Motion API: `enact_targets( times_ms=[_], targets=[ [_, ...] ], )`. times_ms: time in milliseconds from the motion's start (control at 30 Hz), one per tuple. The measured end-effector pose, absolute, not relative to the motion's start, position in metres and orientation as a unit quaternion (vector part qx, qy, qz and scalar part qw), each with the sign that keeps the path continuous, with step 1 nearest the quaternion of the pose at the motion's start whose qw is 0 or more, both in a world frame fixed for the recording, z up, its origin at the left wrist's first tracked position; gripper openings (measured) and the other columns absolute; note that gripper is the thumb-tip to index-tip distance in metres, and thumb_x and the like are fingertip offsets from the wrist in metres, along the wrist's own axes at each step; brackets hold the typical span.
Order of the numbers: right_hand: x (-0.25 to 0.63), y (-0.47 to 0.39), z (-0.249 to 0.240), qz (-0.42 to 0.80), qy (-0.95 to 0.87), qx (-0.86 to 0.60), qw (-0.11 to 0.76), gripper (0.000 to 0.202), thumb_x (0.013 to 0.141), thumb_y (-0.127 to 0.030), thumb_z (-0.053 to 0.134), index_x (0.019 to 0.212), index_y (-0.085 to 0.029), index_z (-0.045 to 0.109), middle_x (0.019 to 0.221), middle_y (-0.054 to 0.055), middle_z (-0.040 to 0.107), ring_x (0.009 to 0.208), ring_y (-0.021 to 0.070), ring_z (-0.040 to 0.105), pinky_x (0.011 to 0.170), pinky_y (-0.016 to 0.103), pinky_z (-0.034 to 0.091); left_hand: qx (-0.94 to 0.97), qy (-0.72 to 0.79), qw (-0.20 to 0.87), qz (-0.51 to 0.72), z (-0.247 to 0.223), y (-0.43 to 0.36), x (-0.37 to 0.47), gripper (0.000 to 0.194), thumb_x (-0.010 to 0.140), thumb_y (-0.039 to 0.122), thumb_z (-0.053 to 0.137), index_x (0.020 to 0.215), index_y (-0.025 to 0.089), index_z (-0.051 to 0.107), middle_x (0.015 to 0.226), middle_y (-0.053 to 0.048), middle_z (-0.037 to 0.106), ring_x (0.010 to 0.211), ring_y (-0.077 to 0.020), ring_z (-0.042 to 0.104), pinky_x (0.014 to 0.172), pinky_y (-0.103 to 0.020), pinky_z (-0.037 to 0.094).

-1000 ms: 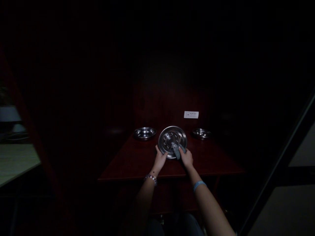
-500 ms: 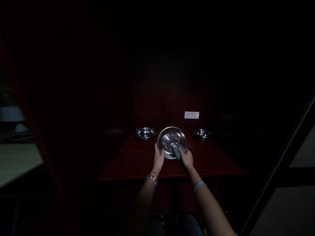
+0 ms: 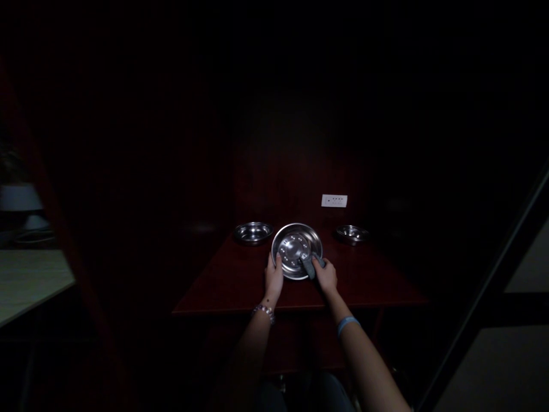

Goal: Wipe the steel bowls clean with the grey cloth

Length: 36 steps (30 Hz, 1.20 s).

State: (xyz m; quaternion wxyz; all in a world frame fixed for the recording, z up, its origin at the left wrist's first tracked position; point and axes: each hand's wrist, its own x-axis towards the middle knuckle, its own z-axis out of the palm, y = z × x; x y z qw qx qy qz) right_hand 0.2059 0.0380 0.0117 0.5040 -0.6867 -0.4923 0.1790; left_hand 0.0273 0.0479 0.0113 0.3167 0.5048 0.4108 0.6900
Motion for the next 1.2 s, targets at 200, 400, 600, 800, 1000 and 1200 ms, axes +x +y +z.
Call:
enact_targets(
  times_ms=[200,400,600,800,1000,1200],
  targets=[
    [0.2071,0.0407,0.0077,0.173,-0.486,-0.659,0.547,0.051,0.079,-0.067,0.056,0.09,-0.019,0.071,0.091,0.011,0.076,0.085,0.025,0.069,0.075,0.03,0.048,0.507,0.413,0.317,0.687,0.0106,0.0478,0.0268,0.046,0.097,0.047,0.049,0.132,0.02,0.059,0.12,-0.011,0.071,0.118,-0.0249,0.064,0.109,-0.041,0.044],
    [0.2082,0.0442,0.0041,0.172,-0.478,-0.633,0.585,0.048,0.076,-0.066,0.058,0.082,-0.019,0.069,0.084,0.01,0.075,0.079,0.0239,0.067,0.072,0.03,0.046,0.508,0.41,0.311,0.69,0.0086,0.0497,0.0271,0.046,0.096,0.048,0.049,0.131,0.02,0.059,0.122,-0.011,0.07,0.119,-0.0243,0.063,0.109,-0.04,0.044],
    [0.2075,0.0422,0.0062,0.159,-0.46,-0.615,0.62,0.05,0.076,-0.068,0.058,0.078,-0.019,0.068,0.079,0.011,0.074,0.076,0.0239,0.066,0.071,0.03,0.045,0.508,0.402,0.321,0.691,0.006,0.0532,0.0272,0.045,0.097,0.046,0.048,0.131,0.02,0.06,0.127,-0.01,0.069,0.12,-0.0242,0.062,0.11,-0.041,0.043],
    [0.2065,0.0404,0.009,0.157,-0.442,-0.606,0.642,0.056,0.075,-0.073,0.057,0.077,-0.018,0.067,0.079,0.012,0.074,0.074,0.0239,0.065,0.069,0.03,0.045,0.503,0.406,0.325,0.691,0.0075,0.0519,0.0267,0.044,0.096,0.047,0.048,0.127,0.018,0.062,0.124,-0.011,0.07,0.12,-0.0249,0.062,0.109,-0.041,0.044],
    [0.2074,0.0397,0.0106,0.169,-0.42,-0.609,0.651,0.061,0.076,-0.076,0.053,0.083,-0.017,0.067,0.085,0.013,0.074,0.08,0.0255,0.066,0.074,0.031,0.047,0.498,0.408,0.317,0.696,0.008,0.0503,0.0263,0.044,0.096,0.047,0.049,0.126,0.018,0.064,0.122,-0.011,0.071,0.117,-0.0262,0.064,0.108,-0.043,0.044],
    [0.2085,0.0366,0.0132,0.168,-0.366,-0.6,0.692,0.066,0.08,-0.075,0.048,0.104,-0.015,0.063,0.106,0.015,0.073,0.095,0.0258,0.067,0.084,0.031,0.048,0.49,0.423,0.32,0.692,0.0094,0.0489,0.0245,0.046,0.097,0.046,0.048,0.129,0.017,0.062,0.117,-0.012,0.072,0.117,-0.0263,0.064,0.109,-0.044,0.044]
  ],
)
